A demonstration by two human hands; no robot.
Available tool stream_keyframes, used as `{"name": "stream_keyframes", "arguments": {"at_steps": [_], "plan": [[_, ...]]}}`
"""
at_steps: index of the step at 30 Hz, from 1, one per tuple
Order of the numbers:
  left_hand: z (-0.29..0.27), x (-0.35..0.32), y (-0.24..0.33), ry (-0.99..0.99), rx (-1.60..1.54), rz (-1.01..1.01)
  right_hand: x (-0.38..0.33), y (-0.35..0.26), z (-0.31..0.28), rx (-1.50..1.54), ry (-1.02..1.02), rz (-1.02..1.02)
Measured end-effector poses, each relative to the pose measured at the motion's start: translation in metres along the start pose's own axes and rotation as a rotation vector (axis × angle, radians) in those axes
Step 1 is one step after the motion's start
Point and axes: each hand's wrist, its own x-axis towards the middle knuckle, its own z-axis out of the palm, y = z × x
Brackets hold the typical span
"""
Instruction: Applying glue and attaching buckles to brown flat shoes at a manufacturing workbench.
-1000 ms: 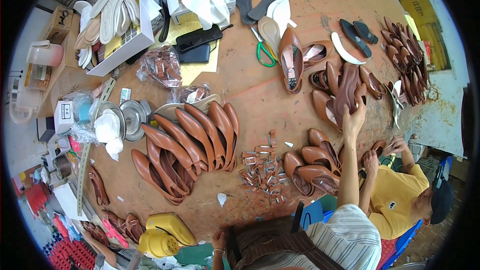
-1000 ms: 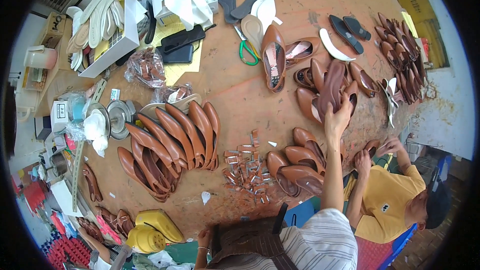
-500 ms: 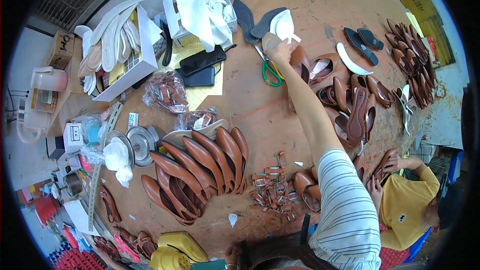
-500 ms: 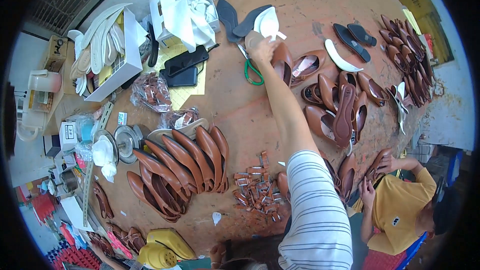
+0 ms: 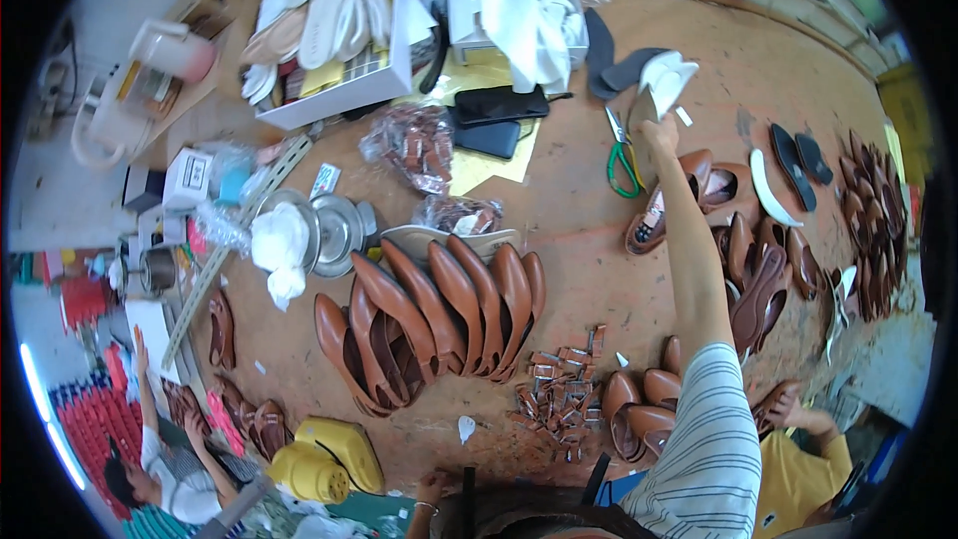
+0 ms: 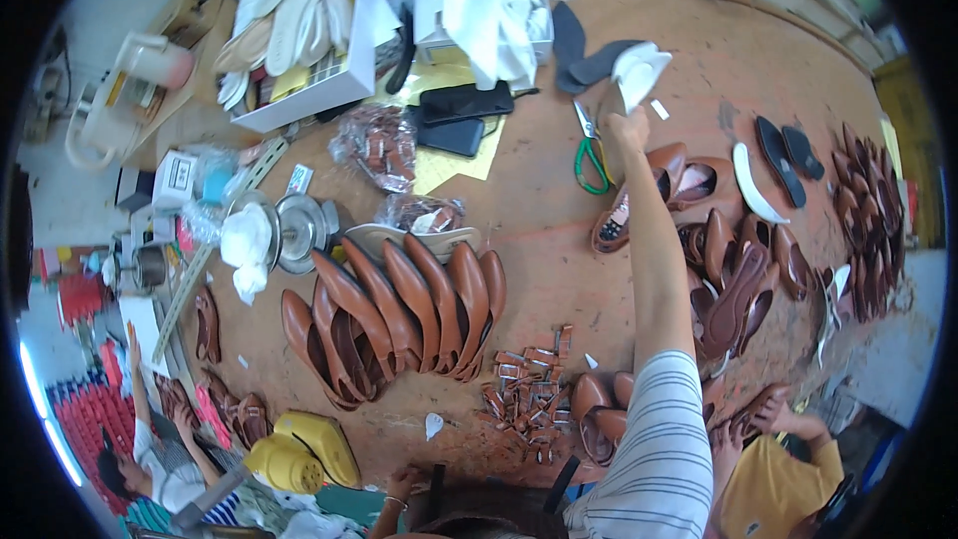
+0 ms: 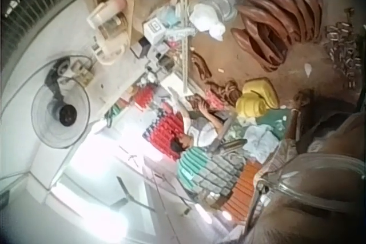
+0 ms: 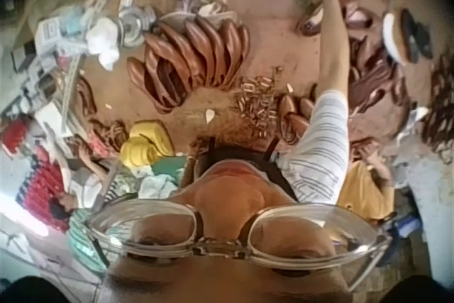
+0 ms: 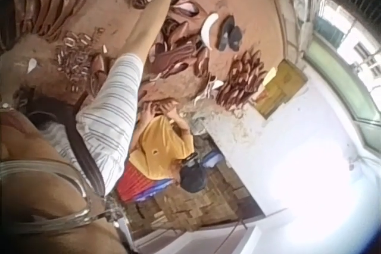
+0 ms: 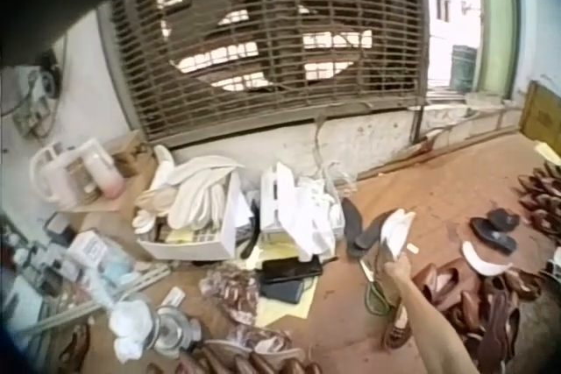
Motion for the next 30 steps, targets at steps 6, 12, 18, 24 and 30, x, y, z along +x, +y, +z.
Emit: {"name": "stream_keyframes", "arguments": {"at_steps": [6,12,18,24,30], "plan": [[0.0,-0.008,0.031,0.078,0.434,0.13,0.016,0.006,0.013,0.398,-0.153,0.169],[0.005,0.024,0.01,0.091,0.475,0.227,0.049,0.024,-0.015,0.366,-0.174,0.052],[-0.001,0.041,-0.025,0.049,0.218,0.06,-0.028,-0.035,-0.033,0.58,0.184,-0.352],[-0.019,0.058,-0.021,-0.178,-0.233,-0.329,-0.175,-0.181,-0.065,0.426,-0.557,-0.606],[-0.013,0.04,0.02,-0.3,-0.264,-0.357,-0.252,-0.166,0.024,-0.14,-1.175,-0.782]]}}
